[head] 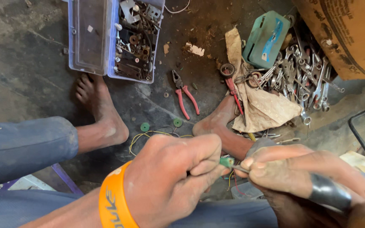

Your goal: The person sits on the floor and sorts through small metal parts in a plastic box, then uses pliers to strip the insulation from a green wire and a screwdriver to adjust a small green component. The workspace is cluttered with tools and wires.

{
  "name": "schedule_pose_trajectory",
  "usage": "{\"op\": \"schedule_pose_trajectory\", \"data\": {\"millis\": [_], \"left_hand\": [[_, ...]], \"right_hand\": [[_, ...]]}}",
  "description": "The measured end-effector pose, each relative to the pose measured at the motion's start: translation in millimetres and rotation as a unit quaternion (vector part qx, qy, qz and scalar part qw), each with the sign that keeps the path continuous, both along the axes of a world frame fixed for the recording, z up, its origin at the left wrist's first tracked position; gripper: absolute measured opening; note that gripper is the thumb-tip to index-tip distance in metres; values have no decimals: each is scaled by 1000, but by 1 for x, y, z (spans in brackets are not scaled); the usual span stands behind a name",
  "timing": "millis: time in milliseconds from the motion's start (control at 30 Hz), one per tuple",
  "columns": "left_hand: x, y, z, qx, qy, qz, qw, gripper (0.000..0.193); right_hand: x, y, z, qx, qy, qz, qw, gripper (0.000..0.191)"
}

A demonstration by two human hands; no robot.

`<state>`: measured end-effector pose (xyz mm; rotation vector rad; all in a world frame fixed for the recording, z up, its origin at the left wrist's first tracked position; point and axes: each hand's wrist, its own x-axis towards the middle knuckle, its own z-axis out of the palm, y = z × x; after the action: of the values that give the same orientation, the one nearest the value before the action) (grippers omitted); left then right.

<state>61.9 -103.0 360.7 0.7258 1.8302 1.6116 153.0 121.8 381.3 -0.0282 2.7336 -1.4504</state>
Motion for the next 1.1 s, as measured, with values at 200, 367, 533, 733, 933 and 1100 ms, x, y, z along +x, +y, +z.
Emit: {"op": "schedule_pose_trajectory", "data": {"millis": [200,367,533,733,933,1100], "left_hand": [[-12,6,10,-30,-236,-60,969,16],[-17,6,11,23,-519,-122,846,36],[-15,1,8,108,-560,-148,808,31],[-4,3,3,-15,-48,-50,997,16],[6,-2,-5,-32,289,-10,957,25],[10,-4,-3,-53,381,-16,923,29]], "right_hand": [[6,15,13,-176,-139,-146,964,5],[2,35,7,-399,-168,-148,889,12],[-1,30,13,-479,-177,-117,852,15],[-8,9,14,-316,-129,-121,932,11],[1,1,20,-200,-66,-102,972,6],[2,14,8,-299,-197,-215,909,22]]}}
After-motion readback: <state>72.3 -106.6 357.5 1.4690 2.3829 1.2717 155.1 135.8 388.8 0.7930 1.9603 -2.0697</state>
